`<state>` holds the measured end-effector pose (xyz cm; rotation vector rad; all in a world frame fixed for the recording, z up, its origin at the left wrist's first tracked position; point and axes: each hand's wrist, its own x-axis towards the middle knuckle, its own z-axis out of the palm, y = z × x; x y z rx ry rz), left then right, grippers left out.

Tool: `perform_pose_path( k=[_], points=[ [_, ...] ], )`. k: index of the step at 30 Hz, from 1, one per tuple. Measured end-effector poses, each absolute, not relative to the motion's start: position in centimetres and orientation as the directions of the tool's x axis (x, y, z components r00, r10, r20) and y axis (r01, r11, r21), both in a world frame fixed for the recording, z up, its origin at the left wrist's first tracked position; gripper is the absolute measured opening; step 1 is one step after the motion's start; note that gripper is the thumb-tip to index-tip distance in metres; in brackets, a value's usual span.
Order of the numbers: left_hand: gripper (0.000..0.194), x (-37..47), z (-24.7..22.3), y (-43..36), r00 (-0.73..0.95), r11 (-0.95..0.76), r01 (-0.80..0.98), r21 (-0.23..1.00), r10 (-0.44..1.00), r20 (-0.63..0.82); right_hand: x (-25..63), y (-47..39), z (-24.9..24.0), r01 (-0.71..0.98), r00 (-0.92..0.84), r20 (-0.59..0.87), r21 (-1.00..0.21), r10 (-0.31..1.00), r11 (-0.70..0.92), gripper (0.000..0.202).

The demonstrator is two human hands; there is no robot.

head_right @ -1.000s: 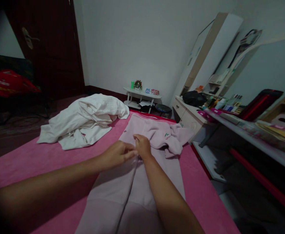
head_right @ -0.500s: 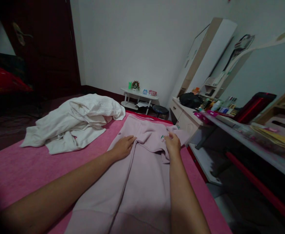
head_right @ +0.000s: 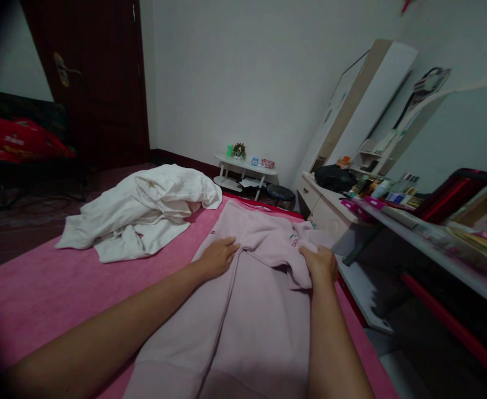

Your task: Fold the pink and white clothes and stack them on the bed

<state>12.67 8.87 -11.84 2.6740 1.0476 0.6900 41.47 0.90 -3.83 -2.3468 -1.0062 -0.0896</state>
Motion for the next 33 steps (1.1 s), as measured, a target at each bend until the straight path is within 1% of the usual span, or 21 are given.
perform_pose_path(
  k=[1,2,3,4,5,6,7,8,9,11,13,16,18,20,24,25,27,28,29,33],
  points=[
    [0.038,12.6,-11.8,8.9,0.627,-0.718,0.556,0.418,0.693,0.356,40.4,0.6,-2.4,0.677,0.729,0.324,-0.474,0.603,-0.564,0.041],
    [0.034,12.6,-11.8,8.9,0.596,-0.682,0.495,0.539,0.717,0.361,39.0,0.2,-0.9,0.698,0.713,0.387,-0.469,0.584,-0.542,0.042],
    [0.031,12.5,-11.8,9.1,0.554,-0.622,0.413,0.665,0.751,0.359,37.3,-0.3,0.6,0.751,0.658,0.452,-0.455,0.603,-0.478,0.039],
    [0.026,12.5,-11.8,9.3,0.504,-0.546,0.322,0.773,0.79,0.349,35.4,-0.9,2.1,0.821,0.561,0.49,-0.433,0.667,-0.372,0.034],
    [0.022,12.5,-11.8,9.6,0.451,-0.468,0.236,0.852,0.829,0.33,33.5,-1.6,3.4,0.883,0.431,0.496,-0.404,0.754,-0.239,0.028],
    [0.021,12.4,-11.8,9.9,0.399,-0.4,0.17,0.901,0.864,0.308,31.5,-2.4,4.4,0.929,0.241,0.459,-0.364,0.855,-0.067,0.026],
    [0.026,12.3,-11.8,10.3,0.347,-0.347,0.125,0.929,0.893,0.287,29.7,-3.2,5.3,0.931,0.063,0.406,-0.354,0.912,0.094,0.023],
    [0.033,12.2,-11.8,10.7,0.295,-0.304,0.09,0.949,0.918,0.266,28.1,-4.0,5.8,0.905,-0.077,0.338,-0.37,0.938,0.207,0.022],
    [0.039,12.1,-11.7,11.1,0.244,-0.254,0.038,0.966,0.94,0.238,26.9,-4.6,6.0,0.875,-0.176,0.287,-0.392,0.942,0.283,0.023],
    [0.046,11.8,-11.6,11.7,0.175,-0.162,-0.077,0.984,0.969,0.174,25.5,-5.2,5.9,0.841,-0.275,0.209,-0.421,0.939,0.34,0.026],
    [0.048,11.6,-11.5,11.9,0.158,-0.097,-0.176,0.98,0.98,0.125,25.4,-5.1,5.2,0.858,-0.269,0.154,-0.41,0.951,0.31,0.03],
    [0.04,11.5,-11.5,11.7,0.166,-0.056,-0.269,0.962,0.981,0.103,25.6,-4.4,4.2,0.921,-0.198,0.07,-0.327,0.978,0.211,0.034],
    [0.037,11.6,-11.5,11.4,0.17,-0.057,-0.297,0.953,0.979,0.111,24.8,-4.4,3.6,0.945,-0.211,-0.004,-0.255,0.977,0.203,0.036],
    [0.036,11.6,-11.6,11.2,0.18,-0.064,-0.307,0.949,0.976,0.124,23.1,-4.9,3.0,0.945,-0.278,-0.091,-0.207,0.956,0.255,0.039],
    [0.03,11.5,-11.7,11.3,0.199,-0.073,-0.3,0.951,0.97,0.138,19.5,-5.7,1.0,0.924,-0.38,-0.221,-0.126,0.898,0.361,0.055],
    [0.03,11.5,-11.8,11.4,0.2,-0.077,-0.295,0.952,0.97,0.14,19.1,-5.6,0.5,0.918,-0.396,-0.24,-0.099,0.886,0.384,0.053],
    [0.029,11.5,-12.0,11.5,0.199,-0.087,-0.283,0.955,0.969,0.147,18.8,-5.2,-0.3,0.901,-0.432,-0.249,-0.065,0.867,0.43,0.036],
    [0.029,11.5,-12.0,11.6,0.197,-0.093,-0.277,0.956,0.969,0.151,18.9,-4.9,-0.4,0.893,-0.447,-0.234,-0.064,0.863,0.445,0.026],
    [0.029,11.5,-12.1,11.7,0.194,-0.1,-0.272,0.957,0.969,0.156,19.2,-4.7,-0.3,0.89,-0.454,-0.198,-0.072,0.868,0.449,0.02],
    [0.027,11.5,-12.4,11.8,0.177,-0.134,-0.249,0.959,0.967,0.181,19.7,-5.1,1.5,0.893,-0.427,-0.013,-0.166,0.904,0.419,0.018]
  ],
)
